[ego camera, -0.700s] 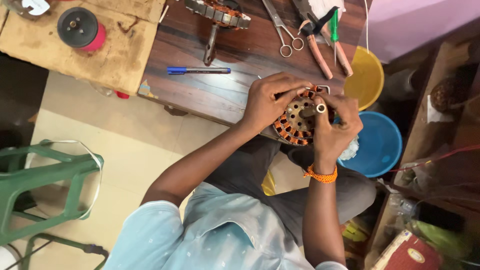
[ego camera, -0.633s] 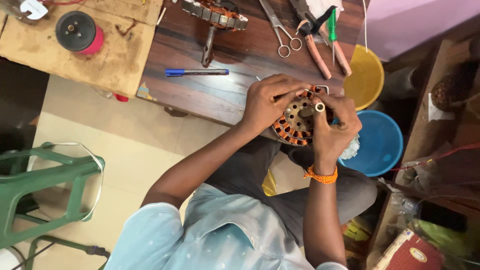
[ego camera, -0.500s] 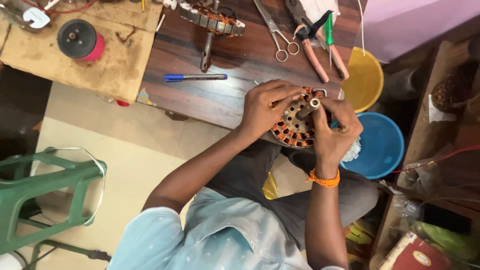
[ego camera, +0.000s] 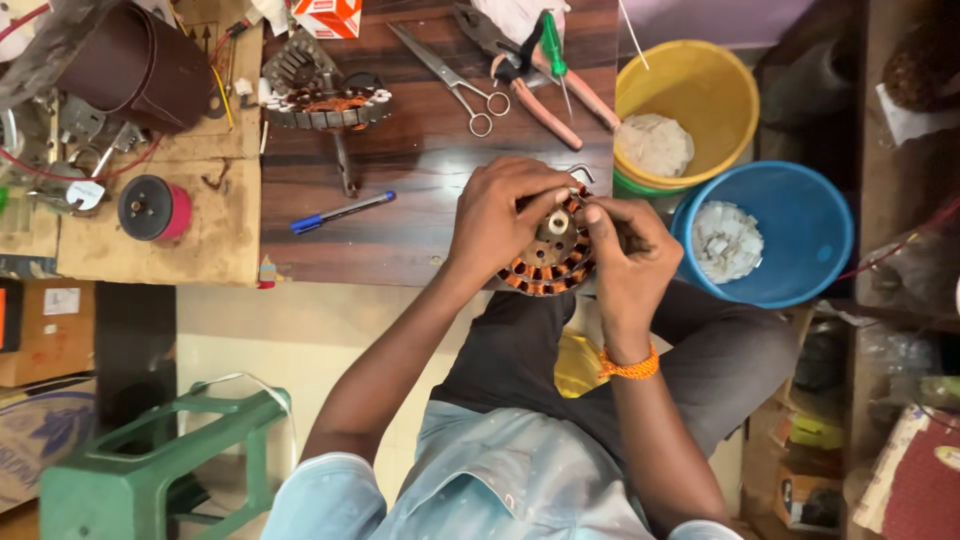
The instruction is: The person sits on the floor at a workbench repairing an electric motor stator. They cut a length of white wire with scissors, then press insulation wedges and wire ends into the stator's coil slots one by one, working around the orange wound coils and handling colored lead wires.
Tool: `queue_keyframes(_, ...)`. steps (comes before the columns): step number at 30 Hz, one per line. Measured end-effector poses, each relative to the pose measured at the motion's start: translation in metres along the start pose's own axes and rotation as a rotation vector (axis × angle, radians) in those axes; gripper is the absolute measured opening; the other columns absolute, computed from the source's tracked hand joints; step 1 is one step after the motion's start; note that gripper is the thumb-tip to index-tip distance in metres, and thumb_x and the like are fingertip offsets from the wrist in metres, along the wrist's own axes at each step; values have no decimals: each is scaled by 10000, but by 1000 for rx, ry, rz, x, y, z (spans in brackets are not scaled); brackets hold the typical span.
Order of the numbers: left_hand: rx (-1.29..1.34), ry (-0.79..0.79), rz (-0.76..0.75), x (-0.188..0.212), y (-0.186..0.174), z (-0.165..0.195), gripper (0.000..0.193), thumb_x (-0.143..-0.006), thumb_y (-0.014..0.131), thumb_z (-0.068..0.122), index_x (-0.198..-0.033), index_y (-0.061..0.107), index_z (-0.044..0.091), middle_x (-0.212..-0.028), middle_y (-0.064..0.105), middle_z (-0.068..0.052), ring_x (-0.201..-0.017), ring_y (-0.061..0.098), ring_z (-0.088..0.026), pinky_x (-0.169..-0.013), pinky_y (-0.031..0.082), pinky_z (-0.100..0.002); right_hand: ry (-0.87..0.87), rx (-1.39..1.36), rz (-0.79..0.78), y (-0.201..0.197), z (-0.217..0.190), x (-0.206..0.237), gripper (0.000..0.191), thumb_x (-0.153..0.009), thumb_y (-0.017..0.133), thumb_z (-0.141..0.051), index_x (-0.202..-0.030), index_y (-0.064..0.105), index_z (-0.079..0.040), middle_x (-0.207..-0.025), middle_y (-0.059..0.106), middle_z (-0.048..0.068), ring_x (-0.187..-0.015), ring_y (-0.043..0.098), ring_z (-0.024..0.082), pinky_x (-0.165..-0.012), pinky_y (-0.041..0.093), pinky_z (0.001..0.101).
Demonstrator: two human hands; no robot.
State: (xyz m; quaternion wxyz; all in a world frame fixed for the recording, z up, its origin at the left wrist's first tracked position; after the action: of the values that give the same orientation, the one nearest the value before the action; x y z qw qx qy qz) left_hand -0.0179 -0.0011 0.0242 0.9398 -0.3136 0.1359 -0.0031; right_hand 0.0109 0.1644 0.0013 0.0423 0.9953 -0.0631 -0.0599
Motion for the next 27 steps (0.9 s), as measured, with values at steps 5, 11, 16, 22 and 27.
queue_keyframes(5,-82,138,71,22,-7,-1,171,-884,785,107,-1055,783,106,-1070,778,-47,-1151,692,-267,-1000,517,-407,16,142,-42,-5,-7,13,85,-956,787,-38,-996,750,28,-884,659,53,-753,577,68,-670,465,228)
queue_keyframes(11,-56,122,60,32,-12,-2,170,-894,786,111,-1063,784,97,-1072,782,-44,-1201,695,-252,-984,485,-371,-97,292,-87,-7,-23,11,99,-921,802,-11,-1006,758,16,-866,679,73,-730,616,101,-666,482,243)
queue_keyframes(16,-93,120,77,33,-11,-1,181,-892,790,93,-1072,784,107,-1082,781,-39,-1208,701,-243,-972,481,-362,-106,307,-135,-9,-28,7,116,-924,814,-14,-1022,758,9,-878,685,79,-739,623,116,-682,489,253)
queue_keyframes(22,-101,125,90,32,-8,1,213,-886,784,70,-1093,783,119,-1102,779,-38,-1215,696,-236,-972,476,-361,-139,381,-129,-10,-29,4,124,-919,832,-23,-1024,772,-1,-868,692,88,-729,617,138,-677,479,270)
queue_keyframes(27,-114,131,113,29,-3,2,194,-889,797,95,-1079,781,133,-1097,778,-23,-1197,697,-228,-969,478,-359,-152,410,-130,-11,-30,0,126,-914,838,-31,-1022,776,-8,-876,711,93,-743,632,155,-693,487,285)
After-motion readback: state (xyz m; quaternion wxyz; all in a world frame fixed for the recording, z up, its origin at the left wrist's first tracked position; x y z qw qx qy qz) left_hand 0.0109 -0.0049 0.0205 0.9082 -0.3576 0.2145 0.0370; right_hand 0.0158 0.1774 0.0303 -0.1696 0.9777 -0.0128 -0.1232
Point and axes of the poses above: each hand's wrist, its own x-axis away from the middle knuckle, its own y-axis out of the palm, z = x × y, the point moved 1 cm from there along -x, towards the middle knuckle
